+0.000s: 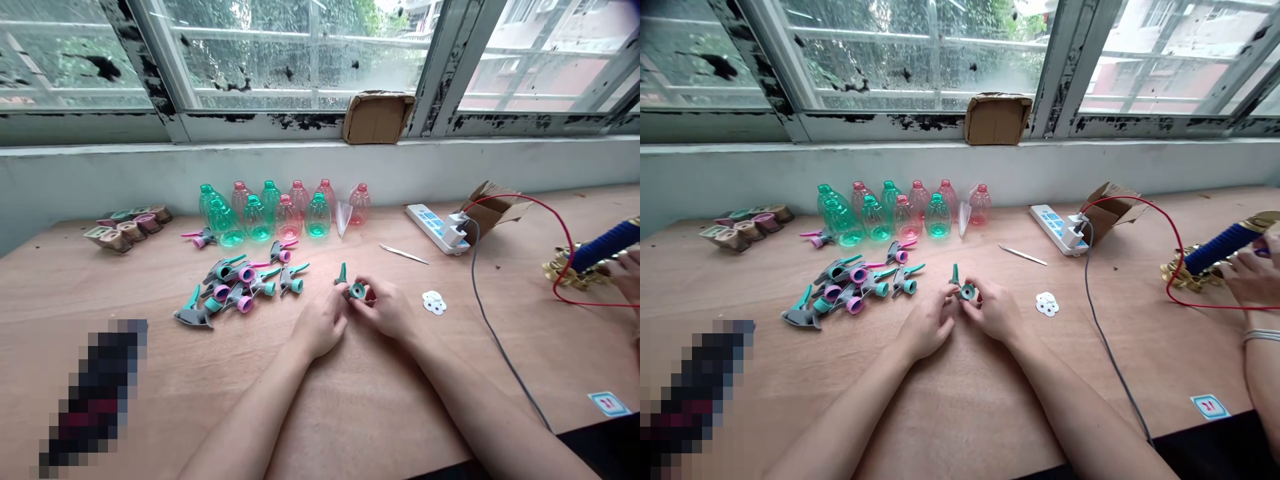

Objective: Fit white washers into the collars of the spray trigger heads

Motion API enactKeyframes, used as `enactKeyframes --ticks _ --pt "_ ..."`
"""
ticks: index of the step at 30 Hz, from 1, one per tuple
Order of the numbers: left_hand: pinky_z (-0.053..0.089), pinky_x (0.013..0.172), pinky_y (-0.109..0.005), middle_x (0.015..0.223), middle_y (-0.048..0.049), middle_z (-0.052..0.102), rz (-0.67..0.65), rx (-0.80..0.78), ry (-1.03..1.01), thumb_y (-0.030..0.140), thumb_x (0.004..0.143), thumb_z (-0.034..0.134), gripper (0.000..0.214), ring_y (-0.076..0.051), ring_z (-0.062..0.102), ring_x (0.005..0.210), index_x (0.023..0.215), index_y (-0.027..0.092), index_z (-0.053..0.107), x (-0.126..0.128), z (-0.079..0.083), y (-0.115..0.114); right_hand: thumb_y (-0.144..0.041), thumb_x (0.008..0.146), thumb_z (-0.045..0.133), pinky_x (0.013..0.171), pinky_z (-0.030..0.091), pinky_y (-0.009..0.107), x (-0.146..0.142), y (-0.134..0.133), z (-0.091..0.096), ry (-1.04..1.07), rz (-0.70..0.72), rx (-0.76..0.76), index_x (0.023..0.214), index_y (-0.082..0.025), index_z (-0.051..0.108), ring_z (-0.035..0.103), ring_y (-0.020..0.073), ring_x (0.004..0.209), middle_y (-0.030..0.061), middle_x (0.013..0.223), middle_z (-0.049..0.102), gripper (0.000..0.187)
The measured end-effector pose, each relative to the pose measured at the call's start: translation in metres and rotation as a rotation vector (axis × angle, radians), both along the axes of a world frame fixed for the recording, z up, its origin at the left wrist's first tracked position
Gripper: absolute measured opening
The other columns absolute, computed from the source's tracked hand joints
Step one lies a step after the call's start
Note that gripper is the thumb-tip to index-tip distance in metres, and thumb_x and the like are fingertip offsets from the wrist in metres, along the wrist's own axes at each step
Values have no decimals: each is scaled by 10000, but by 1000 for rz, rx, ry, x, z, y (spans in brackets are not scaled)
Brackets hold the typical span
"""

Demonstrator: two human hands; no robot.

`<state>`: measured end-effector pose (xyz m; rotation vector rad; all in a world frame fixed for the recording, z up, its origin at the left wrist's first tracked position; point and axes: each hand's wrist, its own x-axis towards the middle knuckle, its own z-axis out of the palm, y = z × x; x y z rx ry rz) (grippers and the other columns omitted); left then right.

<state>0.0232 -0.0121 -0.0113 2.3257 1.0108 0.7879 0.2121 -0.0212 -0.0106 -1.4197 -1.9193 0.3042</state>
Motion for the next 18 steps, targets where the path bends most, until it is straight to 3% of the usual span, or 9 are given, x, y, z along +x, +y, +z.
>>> enactKeyframes --ticks 4,6,10,13,18 --pt "402 1057 -418 1332 -89 549 -77 106 122 65 753 539 607 -248 486 1242 1331 219 433 3 4 -3 -370 828 604 610 456 257 11 3 1 -25 -52 -60 1107 -231 590 621 150 601 23 866 706 313" --pt "361 1082 -441 1370 -76 526 -54 168 178 86 764 559 549 -260 437 1288 1288 234 489 2 7 -3 -408 826 602 602 448 262 14 5 2 -53 -124 -74 1094 -236 603 633 164 613 22 833 710 319" --pt "312 1078 -489 1326 -74 569 222 298 222 151 833 550 328 -288 415 1302 1148 234 587 -7 16 2 -508 787 620 559 405 259 22 11 5 -104 -343 -120 960 -242 637 651 190 634 14 749 703 318" --pt "293 1066 -509 1281 -76 597 426 363 206 183 852 546 259 -307 401 1308 1100 235 599 -17 19 8 -571 753 631 534 372 258 32 16 5 -122 -428 -164 836 -244 644 645 193 637 10 728 699 338" --pt "270 1074 -547 1265 -102 595 512 370 230 197 828 572 242 -341 394 1296 1066 222 601 -22 15 12 -628 733 614 517 339 261 49 26 -1 -161 -513 -186 698 -234 635 637 197 644 18 694 686 397"
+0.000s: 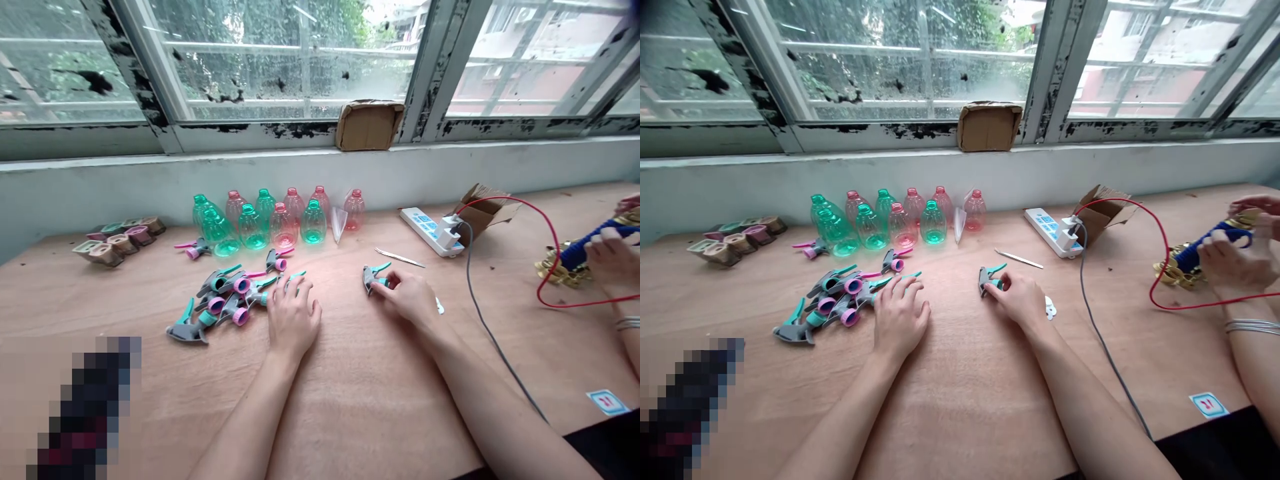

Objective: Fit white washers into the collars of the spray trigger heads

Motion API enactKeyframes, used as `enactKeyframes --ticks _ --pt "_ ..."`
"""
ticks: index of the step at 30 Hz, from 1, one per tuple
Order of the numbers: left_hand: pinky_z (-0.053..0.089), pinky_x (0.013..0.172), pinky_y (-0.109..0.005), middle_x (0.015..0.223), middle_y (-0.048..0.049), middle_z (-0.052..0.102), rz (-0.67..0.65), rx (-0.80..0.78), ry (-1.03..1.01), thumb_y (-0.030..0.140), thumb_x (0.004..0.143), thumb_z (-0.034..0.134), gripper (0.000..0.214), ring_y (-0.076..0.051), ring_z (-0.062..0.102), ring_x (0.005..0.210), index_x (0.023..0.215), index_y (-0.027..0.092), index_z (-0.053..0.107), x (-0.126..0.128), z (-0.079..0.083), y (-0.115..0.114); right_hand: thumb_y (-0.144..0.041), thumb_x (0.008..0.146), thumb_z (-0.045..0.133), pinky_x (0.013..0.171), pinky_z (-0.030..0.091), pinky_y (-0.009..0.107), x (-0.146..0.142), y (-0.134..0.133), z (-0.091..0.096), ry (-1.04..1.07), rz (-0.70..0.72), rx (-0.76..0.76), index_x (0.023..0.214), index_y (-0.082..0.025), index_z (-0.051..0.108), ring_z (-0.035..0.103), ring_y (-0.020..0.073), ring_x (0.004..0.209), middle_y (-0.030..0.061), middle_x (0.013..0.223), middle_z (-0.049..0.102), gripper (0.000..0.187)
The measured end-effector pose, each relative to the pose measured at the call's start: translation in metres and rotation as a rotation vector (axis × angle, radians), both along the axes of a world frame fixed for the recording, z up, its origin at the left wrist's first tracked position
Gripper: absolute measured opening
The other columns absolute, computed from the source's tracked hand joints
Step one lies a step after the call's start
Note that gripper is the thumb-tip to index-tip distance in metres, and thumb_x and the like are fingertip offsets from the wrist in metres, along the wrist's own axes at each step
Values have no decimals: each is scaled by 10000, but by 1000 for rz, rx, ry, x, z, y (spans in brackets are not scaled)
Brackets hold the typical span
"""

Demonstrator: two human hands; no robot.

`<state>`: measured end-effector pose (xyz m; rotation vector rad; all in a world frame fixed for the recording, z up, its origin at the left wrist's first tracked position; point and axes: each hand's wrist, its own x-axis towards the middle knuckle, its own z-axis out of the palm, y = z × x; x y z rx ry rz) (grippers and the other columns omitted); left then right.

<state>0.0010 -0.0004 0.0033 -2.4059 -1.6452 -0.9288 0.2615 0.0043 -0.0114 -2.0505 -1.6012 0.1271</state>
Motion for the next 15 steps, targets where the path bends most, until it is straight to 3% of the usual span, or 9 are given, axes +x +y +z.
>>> enactKeyframes --ticks 5,9,12,15 --pt "360 1018 -549 1209 -96 619 -33 -50 40 200 820 564 201 -343 472 1216 1016 221 602 2 -5 3 -633 753 589 543 352 269 2 15 -1 -81 -95 -3 685 -218 655 647 217 676 48 679 692 425" --pt "435 992 -476 1256 -91 594 -217 -114 52 172 839 530 270 -287 522 1181 1101 214 581 3 -5 6 -630 774 573 564 381 271 8 18 8 2 -75 46 777 -220 689 652 207 690 38 699 700 426" --pt "402 1056 -474 1351 -90 539 -349 -120 93 154 847 518 329 -284 444 1287 1167 207 571 4 -5 6 -572 822 547 565 386 277 30 8 19 51 -146 98 821 -222 714 652 202 694 51 736 712 388" --pt "358 1092 -519 1386 -86 519 -366 -112 135 147 840 524 357 -302 384 1342 1187 212 580 5 -5 5 -496 828 558 578 397 279 61 -7 30 61 -188 35 805 -219 733 651 201 700 60 767 724 328"
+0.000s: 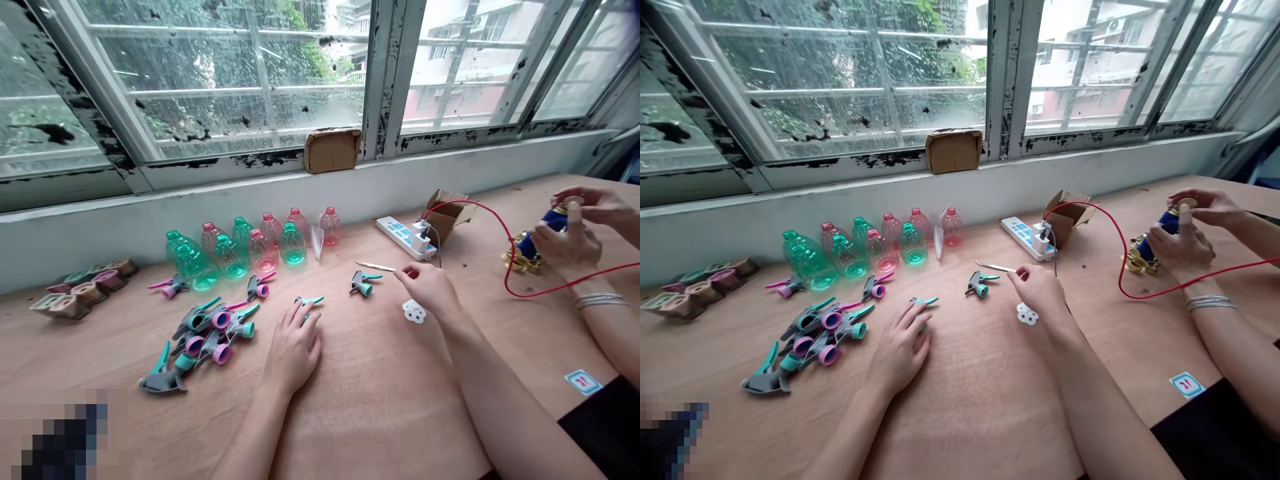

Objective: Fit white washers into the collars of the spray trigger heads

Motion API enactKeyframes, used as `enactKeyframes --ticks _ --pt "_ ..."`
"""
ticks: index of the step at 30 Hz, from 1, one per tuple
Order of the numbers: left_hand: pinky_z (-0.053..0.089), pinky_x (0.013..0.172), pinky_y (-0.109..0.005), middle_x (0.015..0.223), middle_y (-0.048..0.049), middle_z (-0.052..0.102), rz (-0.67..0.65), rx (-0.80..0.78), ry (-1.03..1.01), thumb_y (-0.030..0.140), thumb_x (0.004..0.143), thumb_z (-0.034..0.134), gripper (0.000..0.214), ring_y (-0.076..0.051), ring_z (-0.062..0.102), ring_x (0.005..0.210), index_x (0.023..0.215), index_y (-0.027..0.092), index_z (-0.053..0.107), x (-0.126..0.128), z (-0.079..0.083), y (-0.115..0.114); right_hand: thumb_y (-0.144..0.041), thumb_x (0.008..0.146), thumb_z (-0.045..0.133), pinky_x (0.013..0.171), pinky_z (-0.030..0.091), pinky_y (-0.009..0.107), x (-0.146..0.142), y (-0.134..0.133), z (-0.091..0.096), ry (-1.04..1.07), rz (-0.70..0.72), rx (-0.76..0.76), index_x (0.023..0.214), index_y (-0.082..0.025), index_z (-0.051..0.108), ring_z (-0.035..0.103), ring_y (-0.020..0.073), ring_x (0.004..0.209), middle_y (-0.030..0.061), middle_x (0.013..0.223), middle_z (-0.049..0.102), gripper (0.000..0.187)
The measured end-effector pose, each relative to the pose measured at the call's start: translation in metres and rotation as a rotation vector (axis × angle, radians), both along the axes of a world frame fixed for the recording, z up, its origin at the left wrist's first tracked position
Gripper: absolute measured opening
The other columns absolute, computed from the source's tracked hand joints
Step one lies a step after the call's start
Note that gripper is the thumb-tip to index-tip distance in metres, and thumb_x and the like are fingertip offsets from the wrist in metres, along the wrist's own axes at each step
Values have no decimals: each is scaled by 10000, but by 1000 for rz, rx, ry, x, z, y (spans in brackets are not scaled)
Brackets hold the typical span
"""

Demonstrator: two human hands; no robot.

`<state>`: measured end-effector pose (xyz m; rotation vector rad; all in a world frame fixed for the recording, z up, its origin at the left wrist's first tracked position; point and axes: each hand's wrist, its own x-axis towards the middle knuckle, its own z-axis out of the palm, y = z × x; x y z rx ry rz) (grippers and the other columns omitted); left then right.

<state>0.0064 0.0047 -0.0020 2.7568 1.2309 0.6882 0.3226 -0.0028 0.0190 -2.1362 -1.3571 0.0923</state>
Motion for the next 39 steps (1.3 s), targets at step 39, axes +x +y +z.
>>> enactKeyframes --ticks 39 --pt "538 771 -322 1057 -30 615 25 -315 -509 122 807 600 449 -173 618 886 1230 260 541 -2 -4 3 -207 684 658 535 411 199 -51 -14 33 358 762 -166 811 -171 649 565 113 626 -2 736 653 132"
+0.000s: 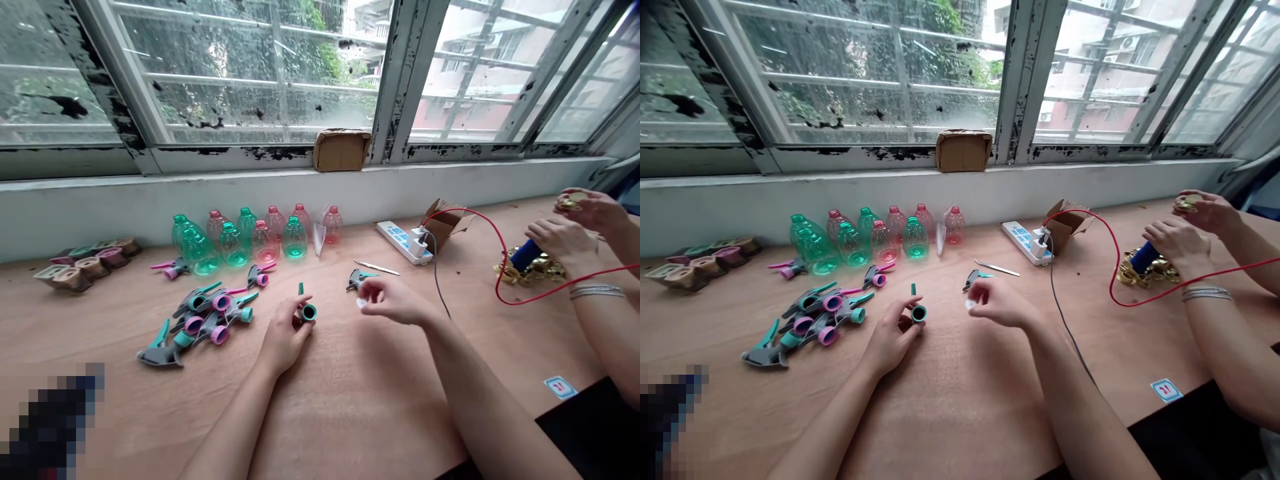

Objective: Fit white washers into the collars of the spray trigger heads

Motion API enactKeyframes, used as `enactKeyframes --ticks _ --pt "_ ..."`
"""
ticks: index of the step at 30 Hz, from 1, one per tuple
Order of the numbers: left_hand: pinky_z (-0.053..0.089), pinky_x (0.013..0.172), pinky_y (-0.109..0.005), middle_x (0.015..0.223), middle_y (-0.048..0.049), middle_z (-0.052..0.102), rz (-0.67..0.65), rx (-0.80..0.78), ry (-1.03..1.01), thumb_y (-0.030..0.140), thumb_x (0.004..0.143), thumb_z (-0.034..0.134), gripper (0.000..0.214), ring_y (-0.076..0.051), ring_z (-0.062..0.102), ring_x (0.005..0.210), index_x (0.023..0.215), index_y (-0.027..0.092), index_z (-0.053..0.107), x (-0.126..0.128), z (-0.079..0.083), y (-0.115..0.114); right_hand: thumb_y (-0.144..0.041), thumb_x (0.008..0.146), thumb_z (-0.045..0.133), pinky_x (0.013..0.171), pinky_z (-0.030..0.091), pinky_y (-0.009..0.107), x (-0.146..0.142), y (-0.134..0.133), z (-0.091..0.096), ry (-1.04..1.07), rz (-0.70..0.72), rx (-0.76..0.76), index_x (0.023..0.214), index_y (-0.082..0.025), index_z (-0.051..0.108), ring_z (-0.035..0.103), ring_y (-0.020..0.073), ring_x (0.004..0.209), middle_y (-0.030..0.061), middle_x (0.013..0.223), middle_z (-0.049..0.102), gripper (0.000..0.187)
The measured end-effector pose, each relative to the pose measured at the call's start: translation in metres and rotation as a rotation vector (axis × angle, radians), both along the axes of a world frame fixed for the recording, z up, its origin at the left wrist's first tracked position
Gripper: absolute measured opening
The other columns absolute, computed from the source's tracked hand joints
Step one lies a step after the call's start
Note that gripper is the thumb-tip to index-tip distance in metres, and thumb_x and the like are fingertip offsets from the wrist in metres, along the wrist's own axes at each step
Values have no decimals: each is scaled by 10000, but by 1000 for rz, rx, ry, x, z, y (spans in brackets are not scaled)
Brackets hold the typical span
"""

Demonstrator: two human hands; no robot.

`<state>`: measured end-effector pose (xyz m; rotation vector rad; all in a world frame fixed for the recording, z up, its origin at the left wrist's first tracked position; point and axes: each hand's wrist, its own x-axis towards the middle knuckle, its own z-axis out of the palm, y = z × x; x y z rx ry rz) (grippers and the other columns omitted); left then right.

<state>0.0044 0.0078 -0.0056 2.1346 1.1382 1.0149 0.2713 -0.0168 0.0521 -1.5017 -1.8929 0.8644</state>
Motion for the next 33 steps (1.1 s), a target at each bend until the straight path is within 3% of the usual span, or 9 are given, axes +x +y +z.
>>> enactKeyframes --ticks 3,8,14,18,23,28,33 --pt "532 760 -298 1056 -21 603 0 -23 -22 97 788 598 469 -157 619 864 1221 266 536 0 1 -2 -150 658 638 513 398 199 -44 7 -6 3 100 67 764 -172 653 552 110 592 -11 681 638 109" --pt "527 751 -296 1101 -18 614 -23 -5 18 108 787 605 463 -154 616 840 1214 274 539 2 1 -7 -187 700 659 537 431 200 -75 9 -27 174 25 216 809 -175 660 564 104 603 -7 726 653 110" --pt "532 741 -294 1103 -23 632 8 2 34 112 796 588 450 -159 630 821 1216 264 530 8 -4 -12 -160 706 684 526 453 195 -83 7 -41 189 24 309 882 -189 694 587 93 572 -8 770 671 179" --pt "533 765 -304 1124 -25 632 20 32 42 125 804 596 418 -167 634 844 1195 259 535 9 -5 -11 -208 762 694 536 471 197 -83 8 -48 203 60 343 889 -195 714 588 90 588 18 855 671 129" --pt "534 797 -326 1076 -34 636 44 32 18 124 788 617 433 -190 636 896 1195 248 536 8 -5 -10 -267 817 682 580 460 208 -77 4 -58 40 101 459 993 -243 732 577 91 620 29 931 661 185" --pt "531 822 -354 1061 -38 636 64 22 5 99 769 608 441 -199 640 895 1182 240 542 9 -4 -10 -292 876 613 663 459 229 -78 -1 -55 -140 99 543 1042 -278 733 612 119 718 42 1023 671 206" --pt "533 805 -340 1044 -29 652 74 44 11 87 758 596 458 -188 650 855 1184 245 540 7 -2 -11 -256 860 619 645 469 225 -83 -1 -54 -48 85 456 1051 -270 734 599 106 661 37 1001 685 223"
